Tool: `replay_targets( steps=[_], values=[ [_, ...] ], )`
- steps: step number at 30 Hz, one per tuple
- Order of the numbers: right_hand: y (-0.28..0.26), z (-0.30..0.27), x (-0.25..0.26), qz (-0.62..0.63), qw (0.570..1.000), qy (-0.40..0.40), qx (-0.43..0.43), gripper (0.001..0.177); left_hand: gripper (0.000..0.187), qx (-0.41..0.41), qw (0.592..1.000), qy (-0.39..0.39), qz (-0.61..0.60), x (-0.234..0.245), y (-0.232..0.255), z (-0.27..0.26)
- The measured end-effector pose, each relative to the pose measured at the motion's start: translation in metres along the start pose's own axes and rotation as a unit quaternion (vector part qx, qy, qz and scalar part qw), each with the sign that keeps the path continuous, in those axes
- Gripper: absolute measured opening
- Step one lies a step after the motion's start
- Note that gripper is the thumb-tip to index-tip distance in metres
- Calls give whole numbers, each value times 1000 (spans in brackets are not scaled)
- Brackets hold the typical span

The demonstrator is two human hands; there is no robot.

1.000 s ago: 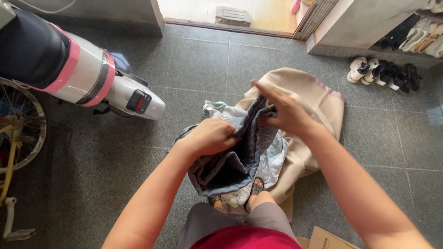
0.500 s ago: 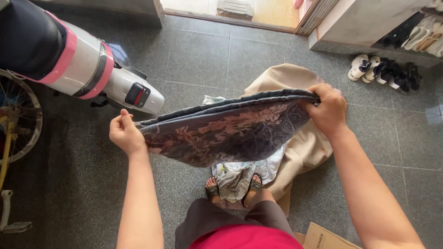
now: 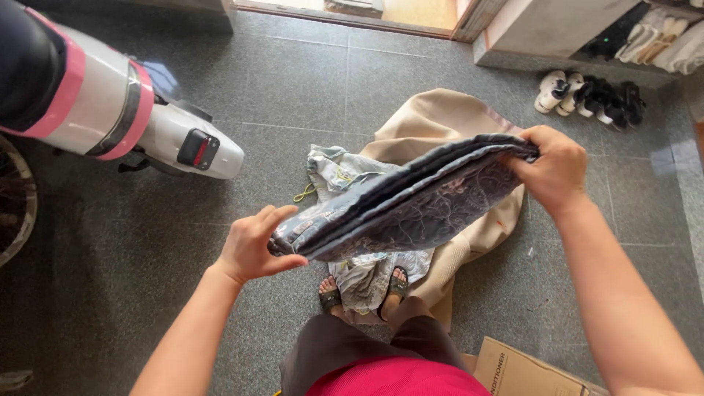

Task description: Folding a quilted blanket and moving storage items in an entryway.

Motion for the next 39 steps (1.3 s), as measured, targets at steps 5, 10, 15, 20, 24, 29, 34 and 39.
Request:
replay_targets(
  steps=[5,10,15,20,24,29,34,39],
  values=[
    [30,0,9,-60,997,-46,-8,26,119,-86,978,-187,-42,-6,33,47],
    [51,-8,13,-69,994,-54,-59,25,111,-101,952,-290,-7,-27,42,64],
    [84,-12,20,2,974,-168,-152,40,50,-19,927,-336,165,-80,-9,99],
    [161,-27,16,-109,862,-415,-270,42,17,-7,942,-231,245,-168,-5,171],
    [239,-32,24,-180,929,-237,-221,27,16,-46,942,-205,263,-246,37,252],
    [278,-9,88,-212,963,72,-147,54,40,-129,967,-60,211,-318,90,358],
    [262,-1,154,-250,948,148,-131,42,63,-199,970,43,135,-310,143,412],
    [219,-31,172,-265,935,209,-113,28,65,-187,977,72,72,-305,145,402]
  ],
)
Point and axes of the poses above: each hand's wrist, its own z-axis towards the middle knuckle, its own x-axis out of the back of the hand, y = z × x, the point moved 3 cm from there along z, towards the middle knuckle, and after that the axes turned 15 degrees about y, right-handed, at the moved point
